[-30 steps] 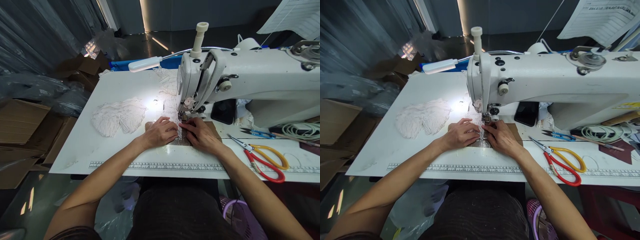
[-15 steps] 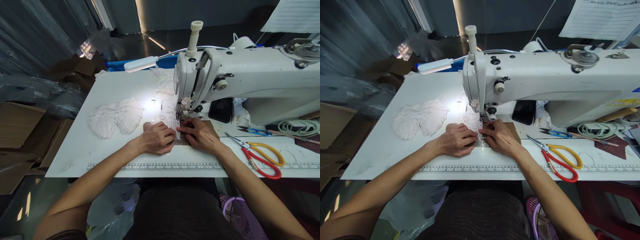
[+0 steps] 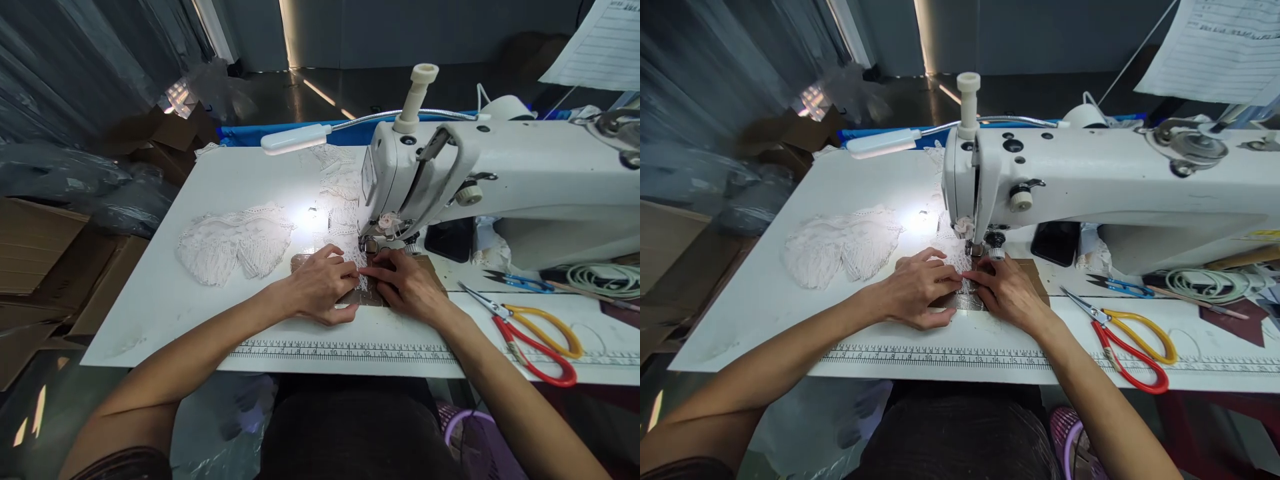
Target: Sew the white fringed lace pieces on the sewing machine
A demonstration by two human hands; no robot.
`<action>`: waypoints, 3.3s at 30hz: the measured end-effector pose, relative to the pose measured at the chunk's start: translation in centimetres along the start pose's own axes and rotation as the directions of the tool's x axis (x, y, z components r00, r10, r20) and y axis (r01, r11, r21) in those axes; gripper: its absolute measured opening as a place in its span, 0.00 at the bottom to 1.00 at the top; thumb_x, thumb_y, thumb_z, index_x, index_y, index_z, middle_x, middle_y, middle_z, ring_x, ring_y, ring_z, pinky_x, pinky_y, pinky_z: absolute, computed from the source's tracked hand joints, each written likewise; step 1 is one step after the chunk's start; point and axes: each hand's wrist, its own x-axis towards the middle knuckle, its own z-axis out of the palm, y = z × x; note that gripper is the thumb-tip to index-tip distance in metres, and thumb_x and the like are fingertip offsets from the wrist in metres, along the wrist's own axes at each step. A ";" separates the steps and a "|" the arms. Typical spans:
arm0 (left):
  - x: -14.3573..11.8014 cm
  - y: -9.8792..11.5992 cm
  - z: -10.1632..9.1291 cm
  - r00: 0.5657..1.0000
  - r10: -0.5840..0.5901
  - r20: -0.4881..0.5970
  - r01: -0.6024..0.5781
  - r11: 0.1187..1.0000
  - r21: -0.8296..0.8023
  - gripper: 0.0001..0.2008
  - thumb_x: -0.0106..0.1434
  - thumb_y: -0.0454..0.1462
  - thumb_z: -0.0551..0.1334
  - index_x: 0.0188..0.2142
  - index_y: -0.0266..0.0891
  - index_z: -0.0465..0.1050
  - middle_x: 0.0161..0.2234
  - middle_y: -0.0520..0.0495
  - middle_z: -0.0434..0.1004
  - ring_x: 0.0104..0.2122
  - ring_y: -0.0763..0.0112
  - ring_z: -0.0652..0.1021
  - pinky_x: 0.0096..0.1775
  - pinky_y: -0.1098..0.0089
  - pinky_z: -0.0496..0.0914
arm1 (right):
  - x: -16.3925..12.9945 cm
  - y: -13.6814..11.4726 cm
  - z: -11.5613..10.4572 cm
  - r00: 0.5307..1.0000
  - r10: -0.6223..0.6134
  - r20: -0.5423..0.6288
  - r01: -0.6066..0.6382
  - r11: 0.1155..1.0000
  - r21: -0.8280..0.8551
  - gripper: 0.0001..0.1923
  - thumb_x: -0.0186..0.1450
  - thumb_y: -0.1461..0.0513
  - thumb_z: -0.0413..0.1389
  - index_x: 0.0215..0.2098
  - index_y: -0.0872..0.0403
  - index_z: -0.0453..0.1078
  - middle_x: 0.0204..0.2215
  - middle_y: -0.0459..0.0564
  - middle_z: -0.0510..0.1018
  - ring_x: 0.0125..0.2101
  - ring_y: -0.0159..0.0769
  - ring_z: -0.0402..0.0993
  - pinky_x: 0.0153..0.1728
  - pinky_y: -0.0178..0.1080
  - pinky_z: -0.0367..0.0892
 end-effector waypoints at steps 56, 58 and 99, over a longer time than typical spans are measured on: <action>0.6 -2.2 1.4 0.986 -0.163 0.033 0.159 0.983 0.091 0.31 0.65 0.51 0.55 0.58 0.28 0.65 0.58 0.31 0.66 0.50 0.49 0.72 0.54 0.48 0.62 | 0.7 -1.3 -1.4 0.967 0.252 0.016 -0.253 0.965 0.072 0.19 0.71 0.59 0.46 0.54 0.56 0.72 0.48 0.60 0.73 0.43 0.48 0.74 0.45 0.50 0.72; 0.6 -2.3 1.4 0.985 -0.170 0.030 0.167 0.982 0.089 0.32 0.65 0.52 0.55 0.58 0.29 0.64 0.58 0.31 0.66 0.50 0.49 0.72 0.53 0.48 0.62 | 0.8 -0.6 -2.3 0.934 0.347 0.080 -0.356 0.914 0.194 0.19 0.72 0.55 0.46 0.51 0.53 0.73 0.44 0.55 0.76 0.40 0.46 0.76 0.43 0.47 0.72; 7.3 -10.9 0.8 0.886 -0.463 0.015 0.460 0.884 0.080 0.16 0.73 0.39 0.48 0.41 0.37 0.72 0.39 0.42 0.77 0.42 0.59 0.77 0.47 0.58 0.70 | -0.8 -0.8 0.9 0.971 0.186 -0.149 -0.191 0.981 -0.022 0.23 0.72 0.57 0.46 0.65 0.49 0.56 0.56 0.62 0.64 0.51 0.54 0.70 0.48 0.58 0.72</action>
